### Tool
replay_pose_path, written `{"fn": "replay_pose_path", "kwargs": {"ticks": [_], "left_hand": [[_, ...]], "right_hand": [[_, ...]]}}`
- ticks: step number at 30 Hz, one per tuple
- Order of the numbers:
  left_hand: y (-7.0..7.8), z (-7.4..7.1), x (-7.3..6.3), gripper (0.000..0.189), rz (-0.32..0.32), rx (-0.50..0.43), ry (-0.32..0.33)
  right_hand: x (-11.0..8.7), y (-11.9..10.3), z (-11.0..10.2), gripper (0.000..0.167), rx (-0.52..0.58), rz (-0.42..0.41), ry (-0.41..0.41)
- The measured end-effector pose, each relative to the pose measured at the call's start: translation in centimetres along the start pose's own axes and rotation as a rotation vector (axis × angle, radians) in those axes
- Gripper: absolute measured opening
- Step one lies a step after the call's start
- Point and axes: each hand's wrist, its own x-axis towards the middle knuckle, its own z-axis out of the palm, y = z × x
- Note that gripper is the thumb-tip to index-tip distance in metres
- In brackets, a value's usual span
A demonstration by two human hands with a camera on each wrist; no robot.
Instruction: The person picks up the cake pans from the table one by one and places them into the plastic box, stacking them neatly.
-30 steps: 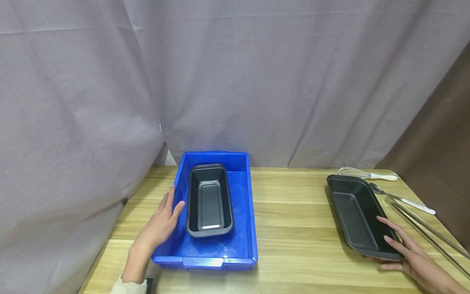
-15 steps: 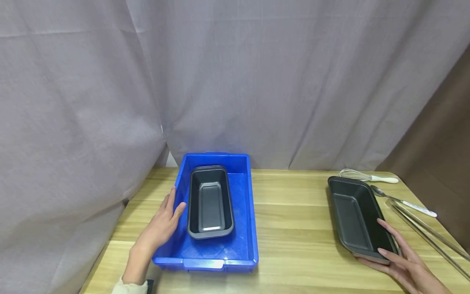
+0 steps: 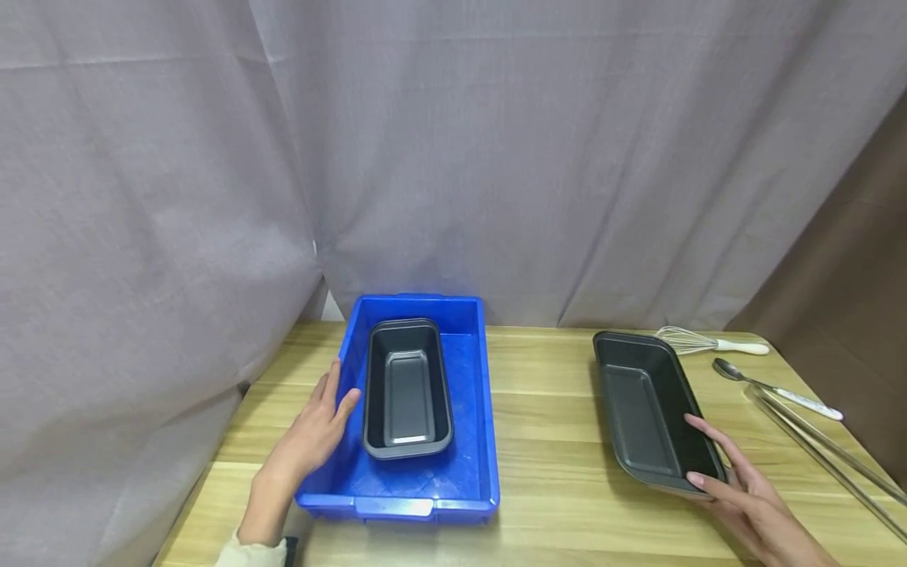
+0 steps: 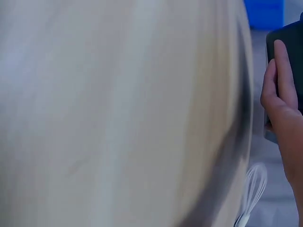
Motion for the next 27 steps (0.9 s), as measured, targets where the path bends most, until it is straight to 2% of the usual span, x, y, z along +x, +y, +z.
{"fn": "replay_pose_path", "kwargs": {"ticks": [4, 8, 12, 17, 27], "left_hand": [[0.0, 0.1, 0.0, 0.078, 0.007, -0.002, 0.002], [0.1, 0.0, -0.1, 0.078, 0.008, -0.006, 0.0], [0.0, 0.0, 0.0, 0.077, 0.007, -0.009, -0.001], [0.0, 0.1, 0.1, 0.077, 0.024, -0.008, 0.002], [-0.1, 0.2, 0.0, 0.077, 0.035, -0.014, 0.017]], "right_hand": [[0.8, -1.6, 2.0, 0.079, 0.049, 0.016, -0.022], [1.9, -2.8, 3.6, 0.076, 0.186, -0.04, -0.127], [3.3, -3.7, 5.1, 0.071, 0.276, -0.086, -0.199], [4.5, -4.6, 6.8, 0.066, 0.265, -0.1, -0.23], [6.7, -7.2, 11.2, 0.052, 0.269, -0.063, -0.231]]}}
